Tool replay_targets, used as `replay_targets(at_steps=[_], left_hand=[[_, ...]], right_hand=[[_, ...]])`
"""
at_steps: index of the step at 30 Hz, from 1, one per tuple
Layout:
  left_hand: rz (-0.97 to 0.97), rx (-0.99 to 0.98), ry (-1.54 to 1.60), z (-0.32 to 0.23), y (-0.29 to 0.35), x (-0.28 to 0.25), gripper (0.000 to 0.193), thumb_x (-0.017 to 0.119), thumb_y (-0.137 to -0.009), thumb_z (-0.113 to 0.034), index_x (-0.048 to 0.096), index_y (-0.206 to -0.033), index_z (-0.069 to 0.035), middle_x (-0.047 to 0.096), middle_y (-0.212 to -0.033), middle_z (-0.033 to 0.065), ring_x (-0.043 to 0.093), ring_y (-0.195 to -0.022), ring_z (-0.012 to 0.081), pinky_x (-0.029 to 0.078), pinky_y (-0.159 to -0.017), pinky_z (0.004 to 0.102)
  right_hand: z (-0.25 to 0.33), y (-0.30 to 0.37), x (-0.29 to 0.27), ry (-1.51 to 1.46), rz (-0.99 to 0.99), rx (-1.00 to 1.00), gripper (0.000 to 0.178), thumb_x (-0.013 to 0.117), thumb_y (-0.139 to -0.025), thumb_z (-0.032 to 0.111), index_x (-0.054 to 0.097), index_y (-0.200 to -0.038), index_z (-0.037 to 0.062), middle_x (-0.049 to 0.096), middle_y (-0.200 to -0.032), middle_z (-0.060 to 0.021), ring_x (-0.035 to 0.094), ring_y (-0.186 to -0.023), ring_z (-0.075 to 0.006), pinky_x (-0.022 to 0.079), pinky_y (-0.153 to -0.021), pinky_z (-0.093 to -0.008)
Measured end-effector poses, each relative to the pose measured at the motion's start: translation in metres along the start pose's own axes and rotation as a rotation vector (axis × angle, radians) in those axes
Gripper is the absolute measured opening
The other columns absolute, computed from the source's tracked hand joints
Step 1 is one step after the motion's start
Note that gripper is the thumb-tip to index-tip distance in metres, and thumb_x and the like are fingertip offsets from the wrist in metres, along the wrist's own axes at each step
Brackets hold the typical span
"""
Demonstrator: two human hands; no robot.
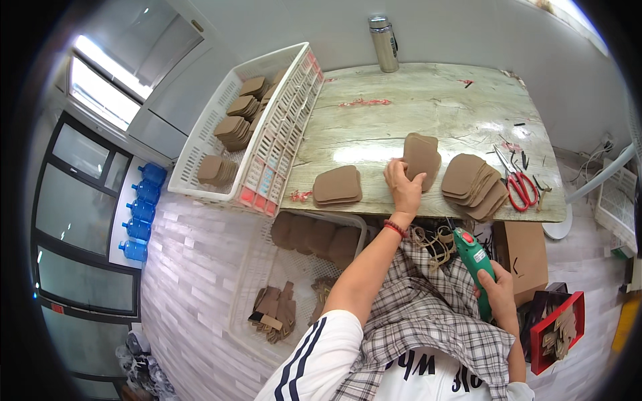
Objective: The person uses a green rotary tool to smooth the edges of multiple brown cardboard pieces. They pick up each piece from a stack, run the tool along the perimeter, and place the finished piece back on the table.
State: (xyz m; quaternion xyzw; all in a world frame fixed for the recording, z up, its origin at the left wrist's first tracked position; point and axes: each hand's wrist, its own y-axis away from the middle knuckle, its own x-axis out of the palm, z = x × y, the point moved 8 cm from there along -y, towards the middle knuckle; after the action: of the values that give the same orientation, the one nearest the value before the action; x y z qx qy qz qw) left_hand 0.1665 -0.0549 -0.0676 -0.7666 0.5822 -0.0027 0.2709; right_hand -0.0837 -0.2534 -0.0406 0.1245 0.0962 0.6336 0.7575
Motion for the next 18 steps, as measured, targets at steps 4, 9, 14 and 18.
replay_targets(at_steps=[4, 9, 14, 18], left_hand=[[0.038, -0.247, 0.616, 0.012, 0.006, -0.001, 0.022, 0.068, -0.081, 0.004, 0.052, -0.092, -0.006, 0.060, -0.093, 0.0025, 0.055, -0.084, 0.0103, 0.048, -0.076, 0.0269], [0.024, -0.588, 1.247, -0.025, 0.033, -0.013, 0.030, 0.065, -0.086, 0.003, 0.055, -0.114, -0.004, 0.063, -0.112, 0.0075, 0.061, -0.101, 0.0189, 0.051, -0.090, 0.0312], [0.088, -0.811, 1.514, -0.048, 0.056, 0.002, 0.033, 0.063, -0.088, 0.001, 0.053, -0.120, -0.003, 0.062, -0.117, 0.0080, 0.060, -0.108, 0.0212, 0.050, -0.097, 0.0338], [0.112, -0.859, 1.643, -0.052, 0.064, 0.012, 0.037, 0.063, -0.087, 0.001, 0.052, -0.123, -0.003, 0.060, -0.120, 0.0085, 0.058, -0.112, 0.0228, 0.048, -0.100, 0.0362]], right_hand=[[0.007, -0.004, -0.002, 0.055, -0.033, -0.036, 0.031, 0.063, -0.090, 0.028, 0.059, -0.099, -0.0018, 0.055, -0.067, -0.0033, 0.052, -0.053, -0.0092, 0.042, -0.050, -0.0247], [0.020, -0.008, 0.001, 0.016, -0.081, -0.023, 0.031, 0.067, -0.089, 0.024, 0.061, -0.107, -0.0011, 0.058, -0.074, -0.0011, 0.052, -0.061, -0.0066, 0.043, -0.055, -0.0231], [0.036, -0.004, 0.007, 0.008, -0.091, -0.041, 0.033, 0.067, -0.090, 0.025, 0.061, -0.110, -0.0008, 0.058, -0.075, 0.0000, 0.051, -0.061, -0.0054, 0.045, -0.056, -0.0229], [0.042, 0.000, 0.011, 0.015, -0.097, -0.043, 0.031, 0.064, -0.091, 0.027, 0.061, -0.105, -0.0006, 0.056, -0.076, -0.0012, 0.053, -0.063, -0.0067, 0.045, -0.056, -0.0226]])
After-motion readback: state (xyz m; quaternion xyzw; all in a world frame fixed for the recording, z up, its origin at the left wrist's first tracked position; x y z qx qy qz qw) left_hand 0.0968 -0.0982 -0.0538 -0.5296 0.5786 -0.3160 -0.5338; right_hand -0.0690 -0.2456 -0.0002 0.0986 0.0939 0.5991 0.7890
